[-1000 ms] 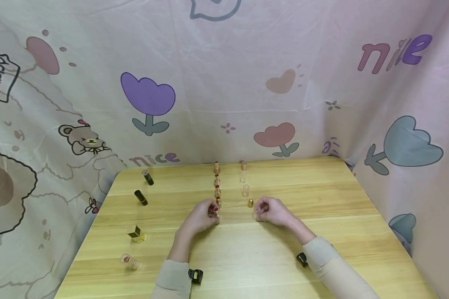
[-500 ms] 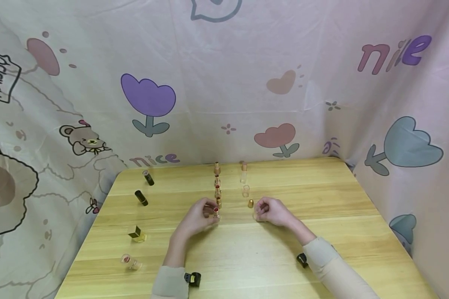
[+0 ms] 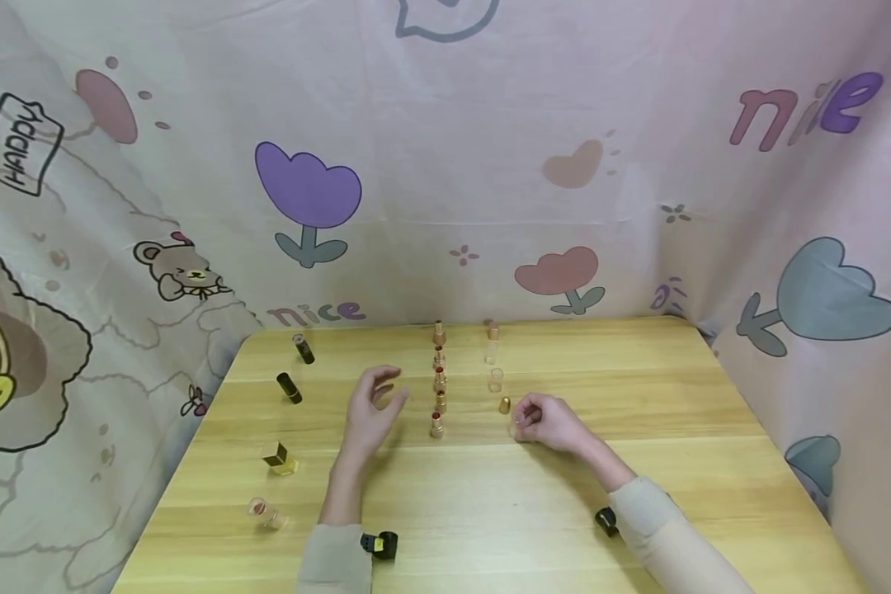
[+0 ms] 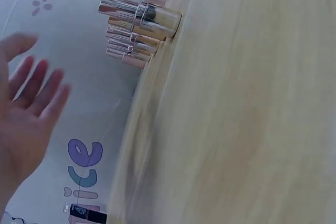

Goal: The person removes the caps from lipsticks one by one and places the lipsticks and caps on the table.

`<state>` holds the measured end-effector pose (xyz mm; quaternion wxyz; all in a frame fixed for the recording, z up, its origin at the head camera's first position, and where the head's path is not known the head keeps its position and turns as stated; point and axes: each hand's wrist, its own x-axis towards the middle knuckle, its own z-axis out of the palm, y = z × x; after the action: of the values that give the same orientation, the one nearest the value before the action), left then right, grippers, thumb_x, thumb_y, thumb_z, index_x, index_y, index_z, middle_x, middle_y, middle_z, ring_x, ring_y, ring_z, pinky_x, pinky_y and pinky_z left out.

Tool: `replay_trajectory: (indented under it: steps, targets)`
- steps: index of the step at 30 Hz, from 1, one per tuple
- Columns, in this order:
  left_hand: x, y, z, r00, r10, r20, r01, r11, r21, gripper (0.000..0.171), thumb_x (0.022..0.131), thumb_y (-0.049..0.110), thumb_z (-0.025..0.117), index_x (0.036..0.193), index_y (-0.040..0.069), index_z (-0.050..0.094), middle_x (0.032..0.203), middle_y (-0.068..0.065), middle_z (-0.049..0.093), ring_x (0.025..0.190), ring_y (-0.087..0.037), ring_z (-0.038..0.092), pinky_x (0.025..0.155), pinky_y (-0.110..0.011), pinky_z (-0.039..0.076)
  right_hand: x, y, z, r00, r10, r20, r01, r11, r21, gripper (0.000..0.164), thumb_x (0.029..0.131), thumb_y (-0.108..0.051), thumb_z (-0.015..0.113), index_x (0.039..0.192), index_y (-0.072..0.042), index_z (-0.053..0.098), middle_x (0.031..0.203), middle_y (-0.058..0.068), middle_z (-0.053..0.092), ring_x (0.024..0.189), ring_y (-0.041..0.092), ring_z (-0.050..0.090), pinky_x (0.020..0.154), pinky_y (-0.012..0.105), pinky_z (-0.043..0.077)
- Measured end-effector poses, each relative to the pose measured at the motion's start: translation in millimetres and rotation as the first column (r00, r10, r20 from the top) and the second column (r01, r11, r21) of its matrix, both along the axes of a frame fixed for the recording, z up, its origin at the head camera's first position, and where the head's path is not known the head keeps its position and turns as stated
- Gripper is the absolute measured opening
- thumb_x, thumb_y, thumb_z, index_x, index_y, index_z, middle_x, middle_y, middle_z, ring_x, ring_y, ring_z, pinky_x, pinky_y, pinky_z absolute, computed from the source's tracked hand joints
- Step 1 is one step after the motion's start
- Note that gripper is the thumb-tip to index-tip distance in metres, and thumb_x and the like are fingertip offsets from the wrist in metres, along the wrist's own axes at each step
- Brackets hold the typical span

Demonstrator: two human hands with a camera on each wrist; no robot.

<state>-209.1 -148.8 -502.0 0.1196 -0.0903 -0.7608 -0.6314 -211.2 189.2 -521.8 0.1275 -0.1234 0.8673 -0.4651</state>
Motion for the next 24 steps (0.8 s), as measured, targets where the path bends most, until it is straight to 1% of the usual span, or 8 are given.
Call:
replay_trajectory:
  steps: [2, 5, 8, 11, 13, 15, 19, 24]
  targets:
    - [-6.8, 0, 0.6, 0.993, 0.100, -0.063, -0.098, 0.995, 0.032, 0.044, 0.093, -0.004, 0.070, 0.134, -0.005, 0.054, 0.137, -0.020, 0.057, 0.133, -0.037, 0.052, 0.120, -0.049, 0.041, 0.4, 1, 0.5, 1.000, 0.000, -0.003, 0.000, 1.000, 0.003, 0.028, 0.080, 0.004, 0.084, 0.100, -0.004, 0.065, 0.092, 0.005, 0.067, 0.084, 0.016, 0.065, 0.074, 0.023, 0.060]
    - [-18.1, -2, 2.0, 0.953, 0.280, -0.115, -0.269, 0.958, 0.099, 0.046, 0.095, -0.002, 0.068, 0.138, -0.005, 0.052, 0.140, -0.017, 0.054, 0.136, -0.035, 0.049, 0.123, -0.047, 0.038, -0.1, 1, 1.1, 1.000, -0.003, -0.002, 0.003, 1.000, 0.003, 0.028, 0.080, 0.005, 0.084, 0.100, -0.003, 0.065, 0.092, 0.005, 0.067, 0.084, 0.016, 0.065, 0.074, 0.023, 0.060]
    - [-31.0, -6, 3.1, 0.886, 0.444, -0.133, -0.420, 0.890, 0.177, 0.050, 0.095, -0.002, 0.069, 0.141, -0.003, 0.050, 0.144, -0.014, 0.052, 0.139, -0.033, 0.046, 0.124, -0.044, 0.036, -0.6, 1, 1.1, 1.000, -0.005, 0.004, 0.005, 1.000, 0.003, 0.028, 0.081, 0.005, 0.083, 0.101, -0.003, 0.065, 0.093, 0.005, 0.067, 0.085, 0.016, 0.065, 0.074, 0.023, 0.059]
    - [-45.4, -14, 2.7, 0.816, 0.562, -0.136, -0.528, 0.820, 0.223, 0.055, 0.094, -0.003, 0.068, 0.145, -0.002, 0.048, 0.148, -0.016, 0.049, 0.142, -0.030, 0.044, 0.125, -0.039, 0.034, -0.8, 1, 1.0, 1.000, -0.001, 0.006, 0.001, 1.000, -0.002, 0.028, 0.080, 0.006, 0.083, 0.101, -0.002, 0.065, 0.093, 0.005, 0.067, 0.085, 0.017, 0.065, 0.075, 0.024, 0.060]
    - [-55.4, -20, 1.9, 0.777, 0.616, -0.130, -0.577, 0.779, 0.246, 0.058, 0.094, -0.003, 0.067, 0.148, -0.002, 0.045, 0.152, -0.016, 0.045, 0.145, -0.026, 0.040, 0.126, -0.033, 0.032, -1.0, 0, 1.2, 1.000, -0.003, 0.011, 0.003, 1.000, -0.004, 0.029, 0.080, 0.006, 0.083, 0.101, -0.002, 0.065, 0.093, 0.006, 0.067, 0.086, 0.017, 0.065, 0.075, 0.025, 0.060]
    - [-63.2, -25, 2.0, 0.751, 0.653, -0.097, -0.613, 0.744, 0.265, 0.062, 0.095, -0.002, 0.065, 0.152, 0.001, 0.041, 0.157, -0.014, 0.040, 0.149, -0.022, 0.035, 0.127, -0.030, 0.027, -1.1, 0, 1.3, 1.000, -0.004, 0.017, 0.004, 1.000, -0.007, 0.029, 0.080, 0.006, 0.083, 0.102, -0.002, 0.065, 0.093, 0.006, 0.067, 0.086, 0.017, 0.065, 0.076, 0.025, 0.060]
    - [-75.3, -36, 1.8, 0.719, 0.694, 0.022, -0.675, 0.691, 0.259, 0.074, 0.098, 0.005, 0.063, 0.162, 0.009, 0.027, 0.168, -0.007, 0.024, 0.155, -0.018, 0.022, 0.128, -0.025, 0.017, -1.2, 0, 0.7, 1.000, -0.008, 0.026, 0.008, 1.000, -0.012, 0.030, 0.079, 0.006, 0.083, 0.103, -0.001, 0.066, 0.093, 0.006, 0.067, 0.086, 0.017, 0.065, 0.076, 0.025, 0.060]
    - [-90.1, -48, -4.6, 0.685, 0.714, 0.145, -0.726, 0.655, 0.208, 0.083, 0.101, 0.011, 0.060, 0.167, 0.016, 0.011, 0.174, -0.002, 0.008, 0.158, -0.018, 0.010, 0.128, -0.027, 0.013, -1.0, 0, 0.1, 0.999, -0.014, 0.034, 0.015, 1.000, -0.019, 0.032, 0.078, 0.006, 0.084, 0.103, -0.002, 0.066, 0.094, 0.006, 0.067, 0.087, 0.018, 0.065, 0.076, 0.024, 0.060]
